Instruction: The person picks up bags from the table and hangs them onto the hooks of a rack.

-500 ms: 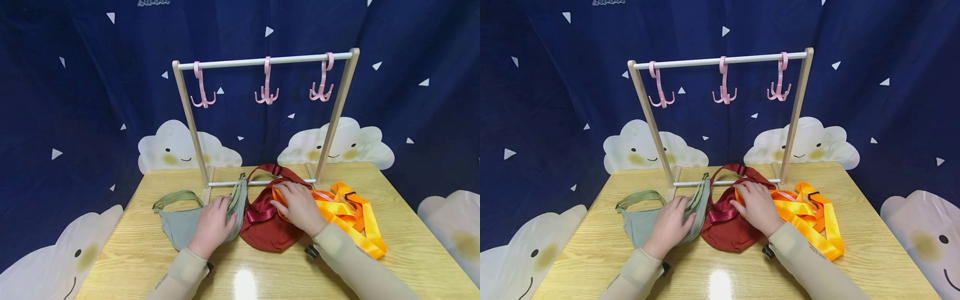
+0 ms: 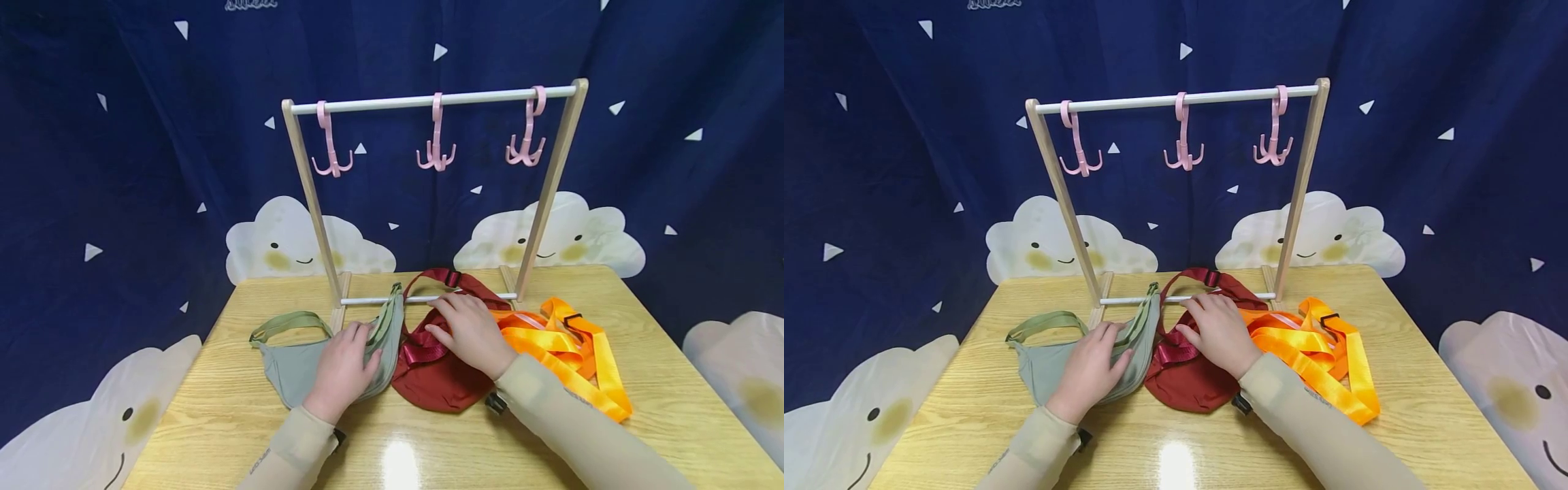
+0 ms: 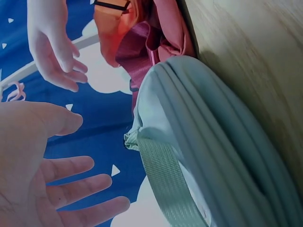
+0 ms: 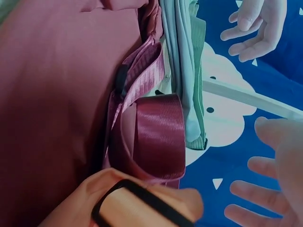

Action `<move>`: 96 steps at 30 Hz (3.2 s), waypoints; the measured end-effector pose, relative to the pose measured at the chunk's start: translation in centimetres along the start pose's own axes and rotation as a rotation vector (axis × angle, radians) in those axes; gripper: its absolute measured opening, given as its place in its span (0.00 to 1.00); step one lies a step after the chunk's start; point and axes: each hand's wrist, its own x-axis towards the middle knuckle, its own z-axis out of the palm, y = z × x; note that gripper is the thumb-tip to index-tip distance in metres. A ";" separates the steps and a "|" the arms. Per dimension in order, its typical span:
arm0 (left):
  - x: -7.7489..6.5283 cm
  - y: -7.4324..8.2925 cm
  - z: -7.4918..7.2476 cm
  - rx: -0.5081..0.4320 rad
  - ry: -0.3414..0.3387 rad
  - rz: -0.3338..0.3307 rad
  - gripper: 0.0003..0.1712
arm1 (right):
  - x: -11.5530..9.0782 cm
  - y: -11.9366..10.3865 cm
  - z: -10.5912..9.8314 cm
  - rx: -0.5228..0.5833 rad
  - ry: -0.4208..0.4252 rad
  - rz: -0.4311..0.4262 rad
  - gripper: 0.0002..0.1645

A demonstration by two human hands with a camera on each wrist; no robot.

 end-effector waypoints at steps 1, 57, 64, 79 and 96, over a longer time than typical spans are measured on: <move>0.0 0.0 -0.1 0.002 0.000 -0.002 0.25 | 0.2 -0.1 0.0 -0.002 0.003 -0.008 0.29; -1.3 -3.2 -0.9 0.115 -0.169 -0.096 0.27 | 4.8 -2.3 2.7 -0.049 -0.145 -0.386 0.21; -0.7 -3.4 -1.2 0.136 -0.195 -0.073 0.27 | 5.4 -2.2 2.4 -0.041 -0.149 -0.411 0.21; 0.7 -3.9 -1.1 0.160 -0.357 -0.133 0.26 | 6.8 -1.7 3.6 0.016 -0.199 -0.391 0.18; 0.9 -4.7 0.0 0.193 -0.376 -0.112 0.16 | 7.2 -1.3 4.3 0.055 -0.240 -0.363 0.17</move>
